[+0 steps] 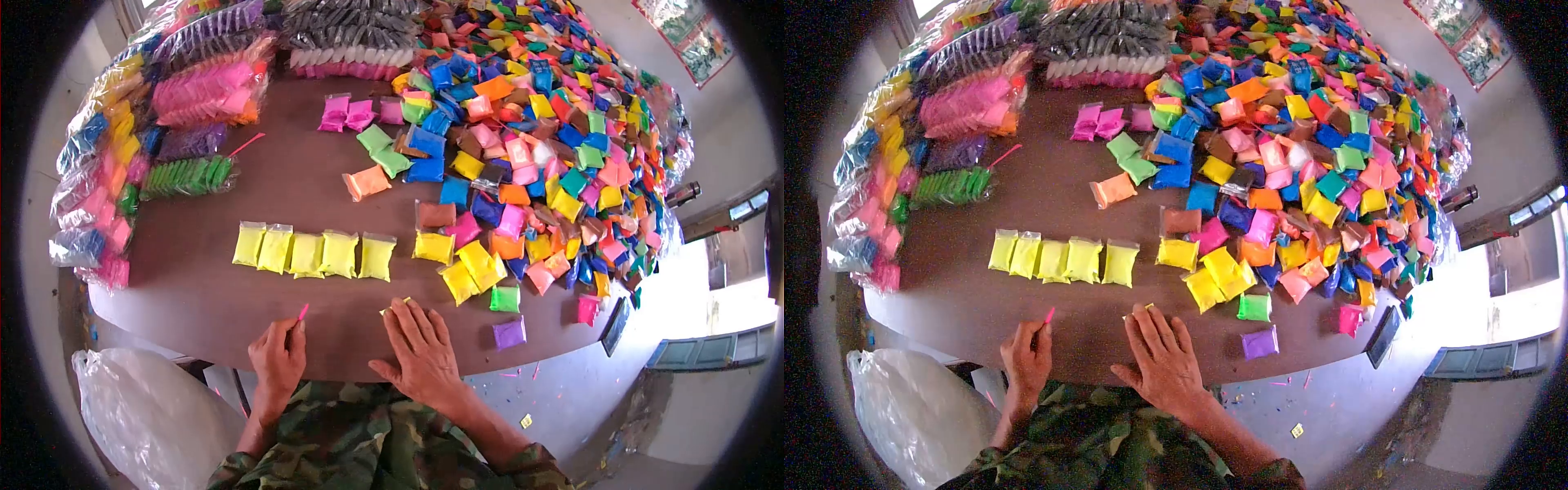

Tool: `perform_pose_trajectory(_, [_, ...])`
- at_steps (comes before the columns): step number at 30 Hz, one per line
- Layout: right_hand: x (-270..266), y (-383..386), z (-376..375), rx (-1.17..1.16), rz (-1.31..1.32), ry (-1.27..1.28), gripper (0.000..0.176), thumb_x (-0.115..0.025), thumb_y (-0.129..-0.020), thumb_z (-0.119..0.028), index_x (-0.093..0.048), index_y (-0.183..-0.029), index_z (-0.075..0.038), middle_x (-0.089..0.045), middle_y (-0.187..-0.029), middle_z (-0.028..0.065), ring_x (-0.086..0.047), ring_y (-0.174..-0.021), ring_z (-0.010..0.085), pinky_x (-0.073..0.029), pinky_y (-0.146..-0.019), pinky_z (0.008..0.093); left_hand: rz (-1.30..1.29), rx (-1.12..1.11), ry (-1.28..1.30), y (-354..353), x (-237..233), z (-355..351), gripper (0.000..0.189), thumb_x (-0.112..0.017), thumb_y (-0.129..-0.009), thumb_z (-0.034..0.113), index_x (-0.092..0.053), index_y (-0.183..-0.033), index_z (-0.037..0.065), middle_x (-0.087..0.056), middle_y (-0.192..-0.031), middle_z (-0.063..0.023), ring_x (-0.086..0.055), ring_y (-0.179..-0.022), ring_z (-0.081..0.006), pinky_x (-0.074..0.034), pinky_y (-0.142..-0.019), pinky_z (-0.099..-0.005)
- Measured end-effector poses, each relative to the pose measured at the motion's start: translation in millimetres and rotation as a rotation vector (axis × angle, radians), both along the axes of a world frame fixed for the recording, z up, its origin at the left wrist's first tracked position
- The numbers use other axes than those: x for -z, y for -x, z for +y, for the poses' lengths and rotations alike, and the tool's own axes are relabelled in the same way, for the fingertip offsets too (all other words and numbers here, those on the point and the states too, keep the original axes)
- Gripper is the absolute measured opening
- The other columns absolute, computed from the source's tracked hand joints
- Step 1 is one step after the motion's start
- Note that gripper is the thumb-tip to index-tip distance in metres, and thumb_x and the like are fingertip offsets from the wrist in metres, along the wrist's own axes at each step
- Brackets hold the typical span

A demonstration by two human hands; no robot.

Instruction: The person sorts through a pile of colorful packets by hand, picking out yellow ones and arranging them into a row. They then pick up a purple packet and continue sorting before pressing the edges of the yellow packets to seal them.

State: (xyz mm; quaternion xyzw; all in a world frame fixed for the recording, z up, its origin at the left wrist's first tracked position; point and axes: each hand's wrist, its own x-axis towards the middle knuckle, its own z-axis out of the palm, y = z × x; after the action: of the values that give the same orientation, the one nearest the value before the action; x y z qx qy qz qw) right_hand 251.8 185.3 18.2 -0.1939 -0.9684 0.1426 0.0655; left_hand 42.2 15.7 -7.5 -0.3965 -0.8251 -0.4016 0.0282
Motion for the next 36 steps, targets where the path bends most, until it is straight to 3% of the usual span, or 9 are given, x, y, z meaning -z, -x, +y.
perform_pose_trajectory(8, [-4, 0, -5, 0.024, -0.002, 0.058, 0.086, -0.067, -0.099, -0.057, -0.048, -0.157, 0.002, -0.040, -0.167, 0.0226, -0.038, -0.154, 0.0419, -0.029, -0.125, 0.0579, 0.001, 0.014, -0.038, 0, -1, -1, 0.009, -0.077, -0.096, 0.008, -0.071, -0.100, 0.003, -0.070, -0.078, -0.0171, -0.071, -0.064, -0.0324, -0.053, -0.059, -0.0393])
perform_pose_trajectory(14, [11, -8, -2, 0.046, 0.179, 0.118, 0.073, -0.074, -0.097, -0.036, -0.050, -0.154, 0.004, -0.040, -0.165, 0.0281, -0.040, -0.152, 0.0450, -0.031, -0.123, 0.0591, -0.007, -0.001, -0.019, -1, 1, -5, 0.009, -0.078, -0.096, 0.007, -0.070, -0.100, 0.004, -0.070, -0.078, -0.0161, -0.070, -0.064, -0.0322, -0.053, -0.058, -0.0388])
perform_pose_trajectory(15, [4, -7, -4, 0.089, 0.247, 0.139, 0.067, -0.078, -0.092, -0.018, -0.052, -0.150, 0.004, -0.043, -0.161, 0.0304, -0.045, -0.149, 0.0470, -0.039, -0.120, 0.0562, -0.006, -0.001, -0.032, -2, 0, -4, 0.009, -0.078, -0.095, 0.006, -0.070, -0.098, 0.005, -0.071, -0.079, -0.0154, -0.070, -0.065, -0.0336, -0.053, -0.057, -0.0398])
perform_pose_trajectory(18, [18, -17, 1, 0.148, 0.361, 0.152, 0.065, -0.078, -0.091, -0.009, -0.053, -0.151, 0.000, -0.047, -0.159, 0.0290, -0.051, -0.144, 0.0465, -0.046, -0.118, 0.0529, -0.001, -0.004, -0.020, -2, -2, -2, 0.009, -0.078, -0.095, 0.006, -0.070, -0.097, 0.006, -0.071, -0.079, -0.0142, -0.070, -0.065, -0.0348, -0.053, -0.057, -0.0405])
perform_pose_trajectory(19, [9, -14, 2, 0.176, 0.418, 0.134, 0.055, -0.082, -0.087, -0.003, -0.062, -0.139, 0.002, -0.056, -0.151, 0.0259, -0.061, -0.134, 0.0443, -0.055, -0.109, 0.0471, 0.000, -0.005, -0.004, -3, -2, -4, 0.009, -0.079, -0.095, 0.006, -0.070, -0.097, 0.006, -0.071, -0.079, -0.0140, -0.070, -0.065, -0.0347, -0.053, -0.057, -0.0404])
perform_pose_trajectory(23, [2, -19, 11, 0.152, 0.519, 0.108, 0.032, -0.086, -0.088, -0.009, -0.076, -0.117, 0.000, -0.069, -0.132, 0.0190, -0.075, -0.108, 0.0361, -0.063, -0.086, 0.0397, 0.050, -0.009, -0.075, -2, 1, 0, 0.009, -0.079, -0.094, 0.006, -0.070, -0.097, 0.006, -0.069, -0.077, -0.0137, -0.069, -0.064, -0.0342, -0.052, -0.056, -0.0407])
perform_pose_trajectory(27, [-18, -28, 9, 0.256, 0.489, 0.295, 0.025, -0.084, -0.092, -0.012, -0.080, -0.116, -0.005, -0.076, -0.115, 0.0170, -0.076, -0.097, 0.0327, -0.060, -0.077, 0.0365, 0.036, 0.016, -0.067, 0, 2, -3, 0.009, -0.078, -0.096, 0.008, -0.071, -0.099, 0.004, -0.070, -0.078, -0.0160, -0.072, -0.066, -0.0339, -0.053, -0.057, -0.0397])
perform_pose_trajectory(31, [-26, -21, 17, 0.245, 0.301, 0.646, 0.023, -0.084, -0.093, -0.016, -0.080, -0.111, -0.003, -0.080, -0.100, 0.0167, -0.078, -0.092, 0.0291, -0.060, -0.077, 0.0370, 0.017, 0.012, -0.051, -1, 1, -3, 0.009, -0.078, -0.097, 0.008, -0.071, -0.101, 0.003, -0.072, -0.080, -0.0173, -0.073, -0.066, -0.0334, -0.054, -0.057, -0.0388])
perform_pose_trajectory(36, [-11, -8, 28, 0.325, 0.206, 0.675, 0.017, -0.083, -0.093, -0.017, -0.081, -0.104, -0.003, -0.079, -0.097, 0.0157, -0.077, -0.089, 0.0293, -0.059, -0.077, 0.0365, 0.025, 0.010, -0.104, -1, 3, -1, 0.009, -0.079, -0.095, 0.005, -0.070, -0.098, 0.005, -0.069, -0.076, -0.0146, -0.069, -0.062, -0.0327, -0.051, -0.054, -0.0389])
